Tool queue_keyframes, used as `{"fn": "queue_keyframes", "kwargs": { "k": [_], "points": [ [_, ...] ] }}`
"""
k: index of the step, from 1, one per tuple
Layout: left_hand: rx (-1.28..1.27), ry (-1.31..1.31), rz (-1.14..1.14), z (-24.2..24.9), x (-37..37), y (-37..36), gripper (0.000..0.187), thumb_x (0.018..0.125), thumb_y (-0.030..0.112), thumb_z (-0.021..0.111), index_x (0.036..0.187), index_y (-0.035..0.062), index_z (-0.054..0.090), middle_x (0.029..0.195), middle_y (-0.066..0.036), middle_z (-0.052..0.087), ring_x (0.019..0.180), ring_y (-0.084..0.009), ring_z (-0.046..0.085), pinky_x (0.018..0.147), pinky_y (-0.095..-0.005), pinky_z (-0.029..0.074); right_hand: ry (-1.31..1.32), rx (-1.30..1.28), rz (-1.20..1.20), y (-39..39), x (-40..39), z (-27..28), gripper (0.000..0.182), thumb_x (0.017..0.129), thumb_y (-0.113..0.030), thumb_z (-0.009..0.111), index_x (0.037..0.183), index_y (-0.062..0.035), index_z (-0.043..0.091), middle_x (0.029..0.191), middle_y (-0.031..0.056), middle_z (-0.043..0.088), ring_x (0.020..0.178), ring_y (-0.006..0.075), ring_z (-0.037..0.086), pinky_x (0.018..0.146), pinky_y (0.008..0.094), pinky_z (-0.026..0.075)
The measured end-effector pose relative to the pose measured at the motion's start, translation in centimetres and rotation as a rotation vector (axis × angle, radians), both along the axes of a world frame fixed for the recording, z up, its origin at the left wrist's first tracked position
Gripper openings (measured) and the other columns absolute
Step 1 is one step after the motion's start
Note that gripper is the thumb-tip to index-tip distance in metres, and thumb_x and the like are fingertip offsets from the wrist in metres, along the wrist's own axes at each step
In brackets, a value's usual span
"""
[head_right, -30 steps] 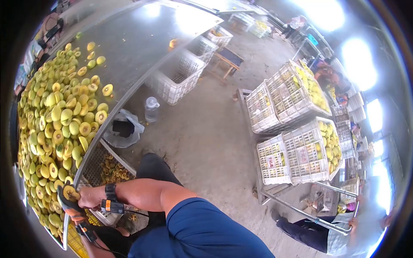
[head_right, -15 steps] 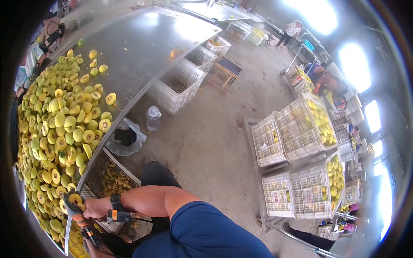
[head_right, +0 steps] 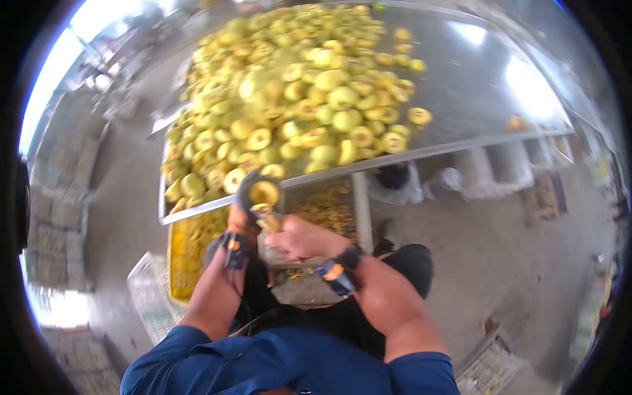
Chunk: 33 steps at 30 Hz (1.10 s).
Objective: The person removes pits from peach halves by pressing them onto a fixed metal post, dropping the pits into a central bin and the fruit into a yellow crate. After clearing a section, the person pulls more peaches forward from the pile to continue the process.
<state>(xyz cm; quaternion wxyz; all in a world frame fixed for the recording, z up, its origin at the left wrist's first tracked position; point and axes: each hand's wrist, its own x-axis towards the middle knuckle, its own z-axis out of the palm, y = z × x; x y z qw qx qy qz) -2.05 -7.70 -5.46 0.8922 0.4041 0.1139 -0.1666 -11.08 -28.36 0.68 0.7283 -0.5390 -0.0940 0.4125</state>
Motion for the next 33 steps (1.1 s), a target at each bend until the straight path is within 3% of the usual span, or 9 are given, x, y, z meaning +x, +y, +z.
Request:
{"fn": "queue_keyframes", "kwargs": {
  "k": [3, 11, 14, 19, 22, 26, 30, 32, 33],
  "points": [
    [0.927, -0.873, -0.025, 0.6, -4.2, 9.4, 0.050, 0.096, 0.008, 0.073, 0.141, -0.0028, 0.057, 0.122, -0.018, 0.074, 0.108, -0.0275, 0.074, 0.092, -0.0393, 0.061, 0.000, -0.018, -0.045, 9.1, -4.3, 0.1, 0.020, 0.104, -0.020, 0.063, 0.093, -0.0043, 0.061, 0.064, -0.0004, 0.055, 0.049, 0.0104, 0.052, 0.042, 0.0301, 0.038],
    [1.684, -1.107, 0.147, 7.5, -7.1, 17.6, 0.030, 0.099, 0.009, 0.060, 0.127, 0.0012, 0.068, 0.117, -0.018, 0.076, 0.113, -0.0414, 0.069, 0.104, -0.0472, 0.054, -0.133, -0.375, -0.047, 8.1, -4.4, -0.6, 0.022, 0.100, -0.022, 0.067, 0.088, -0.0054, 0.059, 0.073, 0.0024, 0.059, 0.058, 0.0149, 0.056, 0.055, 0.0346, 0.046],
    [1.255, -0.387, 0.097, 4.8, -7.7, 25.4, 0.021, 0.099, 0.012, 0.066, 0.115, 0.0021, 0.076, 0.110, -0.017, 0.077, 0.101, -0.0347, 0.074, 0.089, -0.0414, 0.059, -0.360, -0.414, -0.161, 8.0, -5.3, -1.6, 0.029, 0.095, -0.026, 0.069, 0.093, 0.0024, 0.066, 0.075, 0.0123, 0.067, 0.068, 0.0238, 0.064, 0.067, 0.0421, 0.053],
    [1.682, -0.251, 0.202, 7.2, -6.9, 24.9, 0.029, 0.094, 0.024, 0.080, 0.112, 0.0014, 0.079, 0.105, -0.015, 0.080, 0.098, -0.0250, 0.075, 0.088, -0.0376, 0.057, -0.455, -0.490, -0.141, 8.1, -5.8, 0.3, 0.032, 0.094, -0.028, 0.069, 0.105, 0.0021, 0.067, 0.094, 0.0272, 0.073, 0.091, 0.0450, 0.071, 0.083, 0.0492, 0.055],
    [1.272, -0.504, 0.241, 7.9, -0.6, 19.1, 0.042, 0.095, 0.023, 0.079, 0.128, -0.0016, 0.072, 0.116, -0.016, 0.078, 0.103, -0.0231, 0.074, 0.094, -0.0345, 0.057, -0.489, -0.497, -0.132, 8.6, -5.5, 1.3, 0.032, 0.093, -0.028, 0.069, 0.107, 0.0011, 0.067, 0.096, 0.0271, 0.073, 0.094, 0.0458, 0.071, 0.084, 0.0497, 0.055],
    [1.536, -0.770, 0.113, 11.5, 8.8, 7.7, 0.051, 0.093, 0.026, 0.081, 0.140, 0.0104, 0.068, 0.117, -0.019, 0.078, 0.105, -0.0282, 0.076, 0.092, -0.0384, 0.058, -0.527, -0.435, -0.185, 8.3, -4.6, 1.6, 0.031, 0.093, -0.026, 0.069, 0.108, 0.0011, 0.067, 0.097, 0.0270, 0.073, 0.094, 0.0462, 0.071, 0.084, 0.0499, 0.055],
    [1.786, -0.686, -0.011, 9.6, 18.4, 1.8, 0.047, 0.096, 0.037, 0.074, 0.136, 0.0127, 0.070, 0.120, -0.021, 0.076, 0.110, -0.0393, 0.072, 0.094, -0.0473, 0.057, -0.452, -0.478, -0.225, 7.5, -3.6, 1.7, 0.030, 0.095, -0.025, 0.067, 0.111, 0.0005, 0.066, 0.097, 0.0266, 0.072, 0.093, 0.0448, 0.072, 0.083, 0.0506, 0.055],
    [2.221, -1.174, -0.244, 1.4, 26.4, 5.3, 0.043, 0.096, 0.034, 0.073, 0.132, 0.0094, 0.071, 0.117, -0.021, 0.075, 0.108, -0.0412, 0.071, 0.091, -0.0483, 0.057, -0.588, -0.521, -0.138, 7.2, -2.6, 0.8, 0.027, 0.096, -0.022, 0.064, 0.111, 0.0008, 0.066, 0.095, 0.0264, 0.072, 0.091, 0.0431, 0.072, 0.081, 0.0503, 0.055],
    [1.857, -1.028, -0.054, -0.4, 25.7, 5.4, 0.035, 0.099, 0.035, 0.064, 0.115, 0.0055, 0.072, 0.099, -0.017, 0.075, 0.085, -0.0381, 0.070, 0.076, -0.0517, 0.056, -0.528, -0.460, -0.168, 6.6, -2.7, 1.3, 0.025, 0.096, -0.022, 0.063, 0.109, -0.0002, 0.067, 0.096, 0.0256, 0.073, 0.091, 0.0425, 0.073, 0.082, 0.0513, 0.056]
  ]
}}
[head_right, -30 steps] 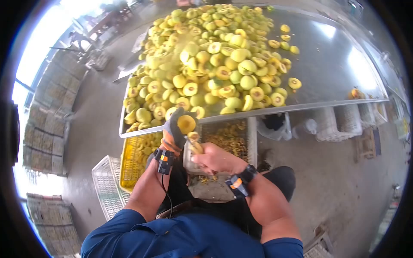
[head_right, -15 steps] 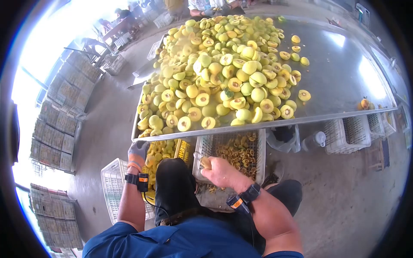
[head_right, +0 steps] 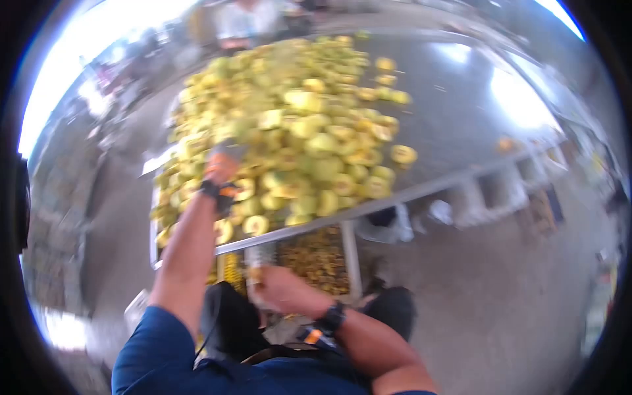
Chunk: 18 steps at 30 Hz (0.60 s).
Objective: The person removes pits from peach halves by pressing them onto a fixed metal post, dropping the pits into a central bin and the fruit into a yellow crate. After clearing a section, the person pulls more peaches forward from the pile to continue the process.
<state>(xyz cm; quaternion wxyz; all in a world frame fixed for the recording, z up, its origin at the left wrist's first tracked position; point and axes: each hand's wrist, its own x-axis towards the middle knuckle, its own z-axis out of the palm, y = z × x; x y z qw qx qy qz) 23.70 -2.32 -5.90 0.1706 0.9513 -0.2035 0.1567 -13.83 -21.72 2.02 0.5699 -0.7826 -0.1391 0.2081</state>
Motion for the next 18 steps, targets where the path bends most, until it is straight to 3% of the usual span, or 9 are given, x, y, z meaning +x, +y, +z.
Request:
{"fn": "queue_keyframes", "kwargs": {
  "k": [4, 5, 7, 9, 11, 12, 13, 15, 18],
  "points": [
    [0.016, 0.014, 0.022, 2.1, -2.9, -0.2, 0.037, 0.088, 0.034, 0.078, 0.108, 0.0035, 0.075, 0.093, -0.020, 0.076, 0.084, -0.0368, 0.072, 0.076, -0.0459, 0.058, 0.186, 0.186, -0.053, -0.8, 0.0, 1.5, 0.028, 0.097, -0.019, 0.061, 0.106, 0.0069, 0.064, 0.091, 0.0288, 0.073, 0.087, 0.0374, 0.075, 0.078, 0.0462, 0.057],
    [-0.330, 0.368, 0.150, 3.4, -5.0, -0.7, 0.038, 0.086, 0.030, 0.080, 0.111, 0.0019, 0.076, 0.092, -0.019, 0.077, 0.074, -0.0293, 0.073, 0.068, -0.0403, 0.058, 0.154, 0.166, -0.100, -1.1, 0.0, 1.4, 0.028, 0.097, -0.019, 0.061, 0.105, 0.0073, 0.064, 0.092, 0.0285, 0.073, 0.087, 0.0368, 0.075, 0.077, 0.0463, 0.057],
    [-0.768, 0.573, 0.180, 4.4, -8.5, 0.0, 0.041, 0.090, 0.014, 0.073, 0.128, 0.0008, 0.071, 0.093, -0.012, 0.076, 0.060, -0.0168, 0.067, 0.053, -0.0359, 0.056, 0.078, 0.147, -0.148, -0.4, 0.1, 1.1, 0.028, 0.098, -0.019, 0.060, 0.104, 0.0081, 0.064, 0.092, 0.0280, 0.073, 0.087, 0.0355, 0.076, 0.077, 0.0464, 0.057],
    [-1.068, 0.683, 0.145, 5.7, -12.8, 0.1, 0.033, 0.092, 0.007, 0.070, 0.124, 0.0002, 0.069, 0.089, -0.009, 0.070, 0.061, -0.0182, 0.066, 0.051, -0.0322, 0.057, 0.001, 0.088, -0.168, -0.5, 0.5, -0.7, 0.026, 0.098, -0.021, 0.063, 0.103, 0.0048, 0.065, 0.085, 0.0235, 0.072, 0.078, 0.0293, 0.072, 0.071, 0.0451, 0.055],
    [-1.067, 0.661, -0.038, 5.6, -16.6, 0.7, 0.039, 0.094, 0.008, 0.067, 0.132, 0.0000, 0.066, 0.098, -0.011, 0.071, 0.077, -0.0210, 0.070, 0.064, -0.0357, 0.060, 0.229, 0.140, -0.138, -1.0, 1.1, -0.1, 0.027, 0.098, -0.026, 0.066, 0.103, 0.0006, 0.067, 0.076, 0.0181, 0.068, 0.070, 0.0262, 0.065, 0.065, 0.0453, 0.053],
    [-1.051, 0.652, -0.085, 5.5, -18.8, 0.8, 0.040, 0.095, 0.009, 0.065, 0.134, -0.0003, 0.065, 0.102, -0.012, 0.071, 0.082, -0.0227, 0.070, 0.069, -0.0372, 0.061, 0.166, 0.081, -0.184, -1.2, 0.9, 1.6, 0.026, 0.098, -0.025, 0.066, 0.103, -0.0002, 0.067, 0.072, 0.0151, 0.067, 0.068, 0.0244, 0.065, 0.063, 0.0448, 0.052],
    [-1.051, 0.645, -0.123, 5.4, -20.8, 0.8, 0.041, 0.095, 0.009, 0.064, 0.136, -0.0006, 0.064, 0.106, -0.013, 0.071, 0.088, -0.0245, 0.071, 0.075, -0.0387, 0.061, -0.104, 0.073, -0.336, 0.1, 0.8, -1.5, 0.029, 0.094, -0.027, 0.068, 0.085, 0.0008, 0.070, 0.064, 0.0170, 0.067, 0.056, 0.0274, 0.063, 0.057, 0.0462, 0.049],
    [-1.198, 0.709, -0.162, 5.4, -24.5, 0.8, 0.044, 0.097, 0.011, 0.061, 0.139, -0.0011, 0.062, 0.115, -0.015, 0.072, 0.099, -0.0279, 0.072, 0.086, -0.0417, 0.062, -0.065, 0.199, -0.349, 0.2, 0.9, 0.0, 0.028, 0.096, -0.026, 0.067, 0.102, 0.0017, 0.070, 0.079, 0.0190, 0.072, 0.071, 0.0301, 0.069, 0.068, 0.0453, 0.053],
    [-1.473, 0.876, -0.150, 9.0, -29.1, -0.7, 0.045, 0.095, 0.007, 0.059, 0.139, -0.0029, 0.062, 0.120, -0.016, 0.072, 0.106, -0.0288, 0.073, 0.095, -0.0424, 0.062, 0.033, 0.278, -0.321, 1.0, 0.5, 0.2, 0.023, 0.099, -0.016, 0.066, 0.114, 0.0019, 0.067, 0.097, 0.0103, 0.072, 0.086, 0.0185, 0.064, 0.080, 0.0369, 0.053]
  ]
}}
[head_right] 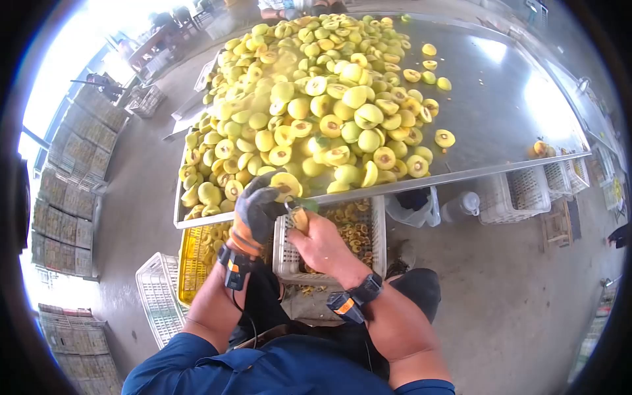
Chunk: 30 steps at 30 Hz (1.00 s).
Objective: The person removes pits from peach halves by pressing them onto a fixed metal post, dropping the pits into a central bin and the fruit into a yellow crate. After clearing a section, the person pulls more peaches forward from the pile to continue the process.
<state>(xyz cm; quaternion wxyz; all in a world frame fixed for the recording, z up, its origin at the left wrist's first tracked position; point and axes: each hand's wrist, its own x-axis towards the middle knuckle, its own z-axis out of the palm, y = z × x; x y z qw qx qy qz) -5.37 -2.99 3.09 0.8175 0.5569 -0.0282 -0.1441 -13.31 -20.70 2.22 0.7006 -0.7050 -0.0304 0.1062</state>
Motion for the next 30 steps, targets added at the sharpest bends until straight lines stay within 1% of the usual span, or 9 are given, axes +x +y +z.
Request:
{"fn": "queue_keyframes", "kwargs": {
  "k": [2, 4, 7, 10, 16, 19, 25, 28, 30],
  "points": [
    [0.024, 0.000, 0.047, -0.7, -1.2, 0.1, 0.043, 0.096, 0.006, 0.058, 0.137, -0.0041, 0.063, 0.122, -0.015, 0.072, 0.108, -0.0262, 0.072, 0.096, -0.0396, 0.061, -0.011, -0.034, -0.013, 0.4, 0.0, -0.6, 0.021, 0.099, -0.013, 0.064, 0.114, 0.0021, 0.066, 0.096, 0.0079, 0.072, 0.086, 0.0178, 0.064, 0.081, 0.0359, 0.052],
    [0.302, -0.236, 0.045, -1.9, -1.7, 0.3, 0.041, 0.097, 0.005, 0.057, 0.137, -0.0041, 0.063, 0.122, -0.015, 0.072, 0.109, -0.0245, 0.072, 0.095, -0.0375, 0.061, 0.003, -0.044, -0.032, 0.5, 0.0, -1.2, 0.021, 0.098, -0.012, 0.064, 0.114, 0.0027, 0.066, 0.094, 0.0092, 0.071, 0.086, 0.0189, 0.064, 0.081, 0.0357, 0.052],
    [0.039, -0.025, 0.077, -2.0, -2.3, -0.3, 0.039, 0.099, 0.005, 0.058, 0.137, -0.0038, 0.064, 0.122, -0.014, 0.073, 0.109, -0.0203, 0.072, 0.094, -0.0333, 0.061, -0.018, -0.111, -0.075, 0.4, 0.2, -0.9, 0.022, 0.098, -0.012, 0.064, 0.113, 0.0030, 0.066, 0.093, 0.0112, 0.071, 0.085, 0.0206, 0.064, 0.080, 0.0365, 0.051],
    [0.081, -0.039, 0.103, -2.3, -2.7, -0.7, 0.038, 0.099, 0.006, 0.063, 0.136, -0.0038, 0.065, 0.122, -0.013, 0.073, 0.110, -0.0186, 0.071, 0.093, -0.0325, 0.061, -0.005, -0.141, -0.055, 0.6, 0.7, -1.2, 0.029, 0.095, -0.018, 0.064, 0.111, 0.0057, 0.066, 0.093, 0.0230, 0.073, 0.089, 0.0377, 0.071, 0.084, 0.0458, 0.053],
    [0.179, -0.087, 0.222, -3.6, -3.0, -0.9, 0.038, 0.096, 0.003, 0.073, 0.133, -0.0034, 0.066, 0.119, -0.010, 0.075, 0.106, -0.0156, 0.070, 0.091, -0.0298, 0.059, 0.064, -0.011, -0.040, 1.5, 1.1, -1.5, 0.023, 0.096, -0.012, 0.063, 0.112, 0.0049, 0.065, 0.093, 0.0282, 0.072, 0.092, 0.0465, 0.071, 0.083, 0.0489, 0.054],
    [0.128, -0.081, 0.316, -3.4, -3.1, -2.1, 0.039, 0.092, 0.000, 0.077, 0.129, -0.0034, 0.068, 0.115, -0.010, 0.076, 0.104, -0.0140, 0.071, 0.090, -0.0280, 0.058, -0.059, -0.352, -0.178, 1.9, 1.1, -2.2, 0.025, 0.095, -0.011, 0.063, 0.115, 0.0042, 0.062, 0.096, 0.0320, 0.071, 0.098, 0.0527, 0.068, 0.084, 0.0520, 0.054],
    [0.019, -0.052, 0.315, -3.8, -2.9, -1.6, 0.036, 0.093, 0.001, 0.079, 0.128, -0.0031, 0.068, 0.119, -0.012, 0.075, 0.107, -0.0156, 0.070, 0.092, -0.0287, 0.058, -0.096, -0.304, -0.105, 1.5, 1.5, -2.5, 0.027, 0.096, -0.008, 0.066, 0.120, 0.0018, 0.061, 0.099, 0.0299, 0.071, 0.100, 0.0536, 0.067, 0.085, 0.0521, 0.053],
    [0.083, -0.083, 0.340, -3.3, -3.4, -1.2, 0.039, 0.093, -0.001, 0.079, 0.130, -0.0037, 0.068, 0.123, -0.013, 0.074, 0.110, -0.0159, 0.070, 0.095, -0.0295, 0.058, -0.086, -0.130, 0.004, 1.4, 2.1, -3.0, 0.025, 0.096, -0.012, 0.065, 0.116, 0.0033, 0.061, 0.096, 0.0344, 0.070, 0.098, 0.0569, 0.065, 0.082, 0.0596, 0.053],
    [0.083, -0.077, 0.351, -2.7, -3.4, -1.3, 0.041, 0.093, -0.001, 0.080, 0.131, -0.0042, 0.067, 0.124, -0.013, 0.075, 0.111, -0.0162, 0.070, 0.097, -0.0297, 0.058, -0.116, -0.380, -0.078, 1.5, 2.0, -2.4, 0.024, 0.096, -0.010, 0.064, 0.116, 0.0035, 0.062, 0.096, 0.0327, 0.071, 0.096, 0.0543, 0.067, 0.084, 0.0559, 0.054]
  ]
}}
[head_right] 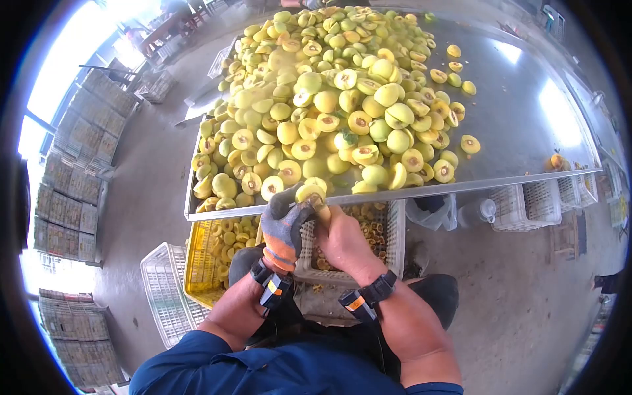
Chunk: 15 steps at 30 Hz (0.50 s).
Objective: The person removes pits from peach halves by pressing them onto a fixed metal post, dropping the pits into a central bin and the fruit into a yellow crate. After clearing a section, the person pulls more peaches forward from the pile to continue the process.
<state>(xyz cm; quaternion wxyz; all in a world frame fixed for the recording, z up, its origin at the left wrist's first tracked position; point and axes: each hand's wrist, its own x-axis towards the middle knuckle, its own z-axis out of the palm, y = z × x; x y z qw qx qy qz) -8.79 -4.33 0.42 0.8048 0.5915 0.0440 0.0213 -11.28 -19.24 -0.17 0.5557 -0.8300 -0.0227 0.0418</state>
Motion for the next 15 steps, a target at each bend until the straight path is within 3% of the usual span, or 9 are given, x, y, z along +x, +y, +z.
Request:
{"fn": "queue_keyframes", "kwargs": {
  "k": [1, 4, 7, 10, 13, 15],
  "points": [
    [0.012, -0.008, -0.005, -0.1, 0.0, 0.0, 0.041, 0.093, -0.001, 0.080, 0.131, -0.0043, 0.067, 0.124, -0.013, 0.075, 0.111, -0.0163, 0.070, 0.097, -0.0298, 0.058, -0.013, -0.123, -0.042, 0.0, -0.2, 0.3, 0.024, 0.097, -0.010, 0.063, 0.116, 0.0036, 0.062, 0.096, 0.0318, 0.071, 0.095, 0.0530, 0.069, 0.084, 0.0541, 0.054],
    [0.024, -0.003, -0.031, -0.2, -0.1, 0.3, 0.041, 0.093, 0.000, 0.080, 0.132, -0.0043, 0.067, 0.123, -0.013, 0.075, 0.110, -0.0165, 0.070, 0.096, -0.0301, 0.058, 0.002, -0.060, -0.026, -0.1, -0.4, 0.5, 0.021, 0.098, -0.011, 0.062, 0.113, 0.0031, 0.063, 0.100, 0.0295, 0.071, 0.096, 0.0483, 0.068, 0.086, 0.0496, 0.054],
    [0.044, 0.013, -0.066, 0.6, 0.0, 0.2, 0.040, 0.093, 0.000, 0.080, 0.131, -0.0041, 0.068, 0.122, -0.012, 0.075, 0.109, -0.0169, 0.071, 0.095, -0.0303, 0.058, -0.001, 0.238, 0.114, 0.0, -0.4, 0.2, 0.020, 0.098, -0.013, 0.062, 0.110, 0.0030, 0.063, 0.101, 0.0293, 0.071, 0.097, 0.0484, 0.066, 0.086, 0.0493, 0.053],
    [0.240, -0.095, -0.092, 0.5, 0.4, 0.5, 0.033, 0.094, 0.000, 0.078, 0.125, -0.0045, 0.069, 0.119, -0.012, 0.076, 0.106, -0.0184, 0.072, 0.093, -0.0301, 0.058, 0.224, 0.394, 0.213, -1.0, -0.3, 2.4, 0.018, 0.098, -0.011, 0.062, 0.109, 0.0031, 0.062, 0.094, 0.0247, 0.070, 0.087, 0.0421, 0.067, 0.081, 0.0475, 0.053],
    [0.427, -0.291, -0.134, -0.7, 1.2, 0.8, 0.027, 0.097, 0.002, 0.071, 0.124, -0.0043, 0.069, 0.116, -0.012, 0.076, 0.104, -0.0197, 0.073, 0.092, -0.0314, 0.058, -0.091, 0.188, 0.169, -0.7, -0.4, 0.3, 0.023, 0.097, -0.014, 0.063, 0.112, 0.0039, 0.064, 0.097, 0.0265, 0.070, 0.090, 0.0420, 0.068, 0.083, 0.0468, 0.053],
    [0.487, -0.395, -0.213, -0.6, 2.1, 1.1, 0.033, 0.099, 0.006, 0.066, 0.130, -0.0024, 0.066, 0.115, -0.012, 0.075, 0.104, -0.0204, 0.073, 0.092, -0.0342, 0.059, -0.051, 0.068, 0.128, 0.1, -1.0, -0.2, 0.023, 0.097, -0.015, 0.063, 0.111, 0.0038, 0.065, 0.095, 0.0250, 0.071, 0.086, 0.0400, 0.068, 0.081, 0.0465, 0.053]
  ]
}}
